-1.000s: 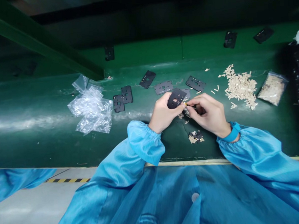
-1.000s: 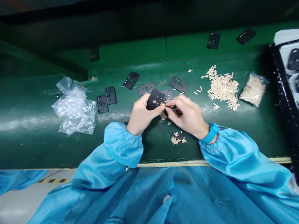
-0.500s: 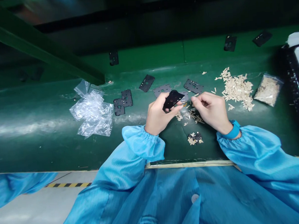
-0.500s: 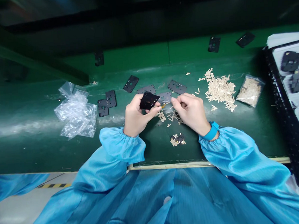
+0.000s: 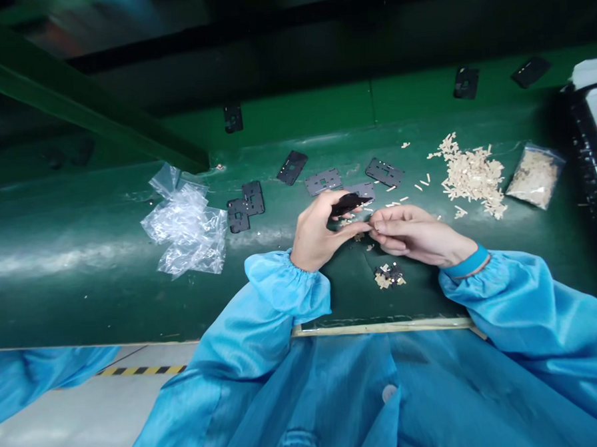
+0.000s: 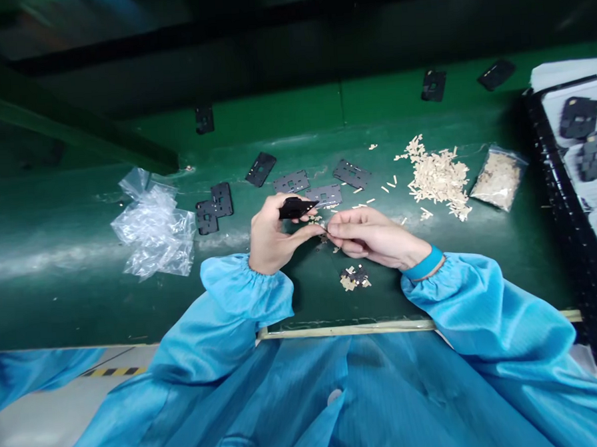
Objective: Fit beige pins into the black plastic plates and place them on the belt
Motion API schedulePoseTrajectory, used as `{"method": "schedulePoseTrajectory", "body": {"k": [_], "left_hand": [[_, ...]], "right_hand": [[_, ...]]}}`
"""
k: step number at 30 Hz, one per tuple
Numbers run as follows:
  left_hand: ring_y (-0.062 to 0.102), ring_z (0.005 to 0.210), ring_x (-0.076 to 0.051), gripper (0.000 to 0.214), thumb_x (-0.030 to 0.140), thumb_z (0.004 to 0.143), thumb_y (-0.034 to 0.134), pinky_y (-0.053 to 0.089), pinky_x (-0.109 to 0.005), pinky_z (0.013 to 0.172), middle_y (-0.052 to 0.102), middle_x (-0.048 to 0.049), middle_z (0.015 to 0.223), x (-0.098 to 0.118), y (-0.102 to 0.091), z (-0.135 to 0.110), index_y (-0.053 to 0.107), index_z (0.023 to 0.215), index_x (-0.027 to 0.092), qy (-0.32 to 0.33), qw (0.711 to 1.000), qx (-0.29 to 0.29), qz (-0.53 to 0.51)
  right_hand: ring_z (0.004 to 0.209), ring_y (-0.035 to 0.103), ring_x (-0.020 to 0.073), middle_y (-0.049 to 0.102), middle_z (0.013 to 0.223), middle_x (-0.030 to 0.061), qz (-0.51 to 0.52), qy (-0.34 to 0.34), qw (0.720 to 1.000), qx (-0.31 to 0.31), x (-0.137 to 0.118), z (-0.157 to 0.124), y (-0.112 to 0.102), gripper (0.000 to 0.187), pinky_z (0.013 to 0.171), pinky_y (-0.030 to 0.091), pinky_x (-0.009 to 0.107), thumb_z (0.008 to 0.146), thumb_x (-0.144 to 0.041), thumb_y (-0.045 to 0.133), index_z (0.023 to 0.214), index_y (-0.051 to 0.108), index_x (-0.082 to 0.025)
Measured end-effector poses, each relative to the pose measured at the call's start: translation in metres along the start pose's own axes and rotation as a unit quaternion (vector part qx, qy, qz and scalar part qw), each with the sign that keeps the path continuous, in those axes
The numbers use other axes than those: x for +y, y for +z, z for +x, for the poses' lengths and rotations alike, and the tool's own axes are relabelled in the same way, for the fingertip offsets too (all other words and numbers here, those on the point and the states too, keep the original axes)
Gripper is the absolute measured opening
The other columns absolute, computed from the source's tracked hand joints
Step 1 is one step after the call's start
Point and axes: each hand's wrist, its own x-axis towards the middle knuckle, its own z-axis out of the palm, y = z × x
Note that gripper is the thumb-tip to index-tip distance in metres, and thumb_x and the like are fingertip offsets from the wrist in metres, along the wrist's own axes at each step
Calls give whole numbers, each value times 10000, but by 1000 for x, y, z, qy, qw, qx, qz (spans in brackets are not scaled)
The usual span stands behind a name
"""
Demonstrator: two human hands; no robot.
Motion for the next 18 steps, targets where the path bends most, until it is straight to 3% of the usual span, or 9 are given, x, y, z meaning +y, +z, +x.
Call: {"method": "schedulePoseTrajectory", "body": {"k": [4,7,12,15,18], "left_hand": [[734,840,-171,557,517,755,853,576,-275,760,761,-54,991,2,1,-1,633,1163,209,-44,998,-9,-36],[726,837,-165,520,491,777,843,578,-273,751,755,-59,1020,4,3,1,640,1165,210,-110,990,-7,-85],[738,813,-154,328,489,944,633,623,-278,699,738,-61,1030,7,12,6,676,1086,197,-264,928,-12,-262],[743,861,-166,348,474,872,722,651,-300,721,744,-54,1063,9,15,5,715,1079,194,-308,897,-18,-318],[732,881,-178,307,432,811,789,653,-316,764,766,-40,974,11,14,4,771,980,177,-308,905,8,-294]], "right_hand": [[476,286,44,478,614,-60,10,-6,1000,-1,2,1,4,241,466,171,235,808,-315,830,802,651,-154],[465,299,54,466,579,-71,-50,-75,994,59,3,3,7,252,463,215,234,800,-346,813,775,634,-171],[527,441,91,578,618,-35,-258,-213,914,231,6,3,8,190,490,334,241,752,-261,798,742,623,-190],[512,449,101,557,580,-43,-312,-224,886,259,10,4,7,170,477,343,245,739,-217,764,721,596,-204],[510,455,104,570,588,-36,-354,-224,866,274,12,4,6,152,474,347,251,736,-193,725,699,578,-208]]}}
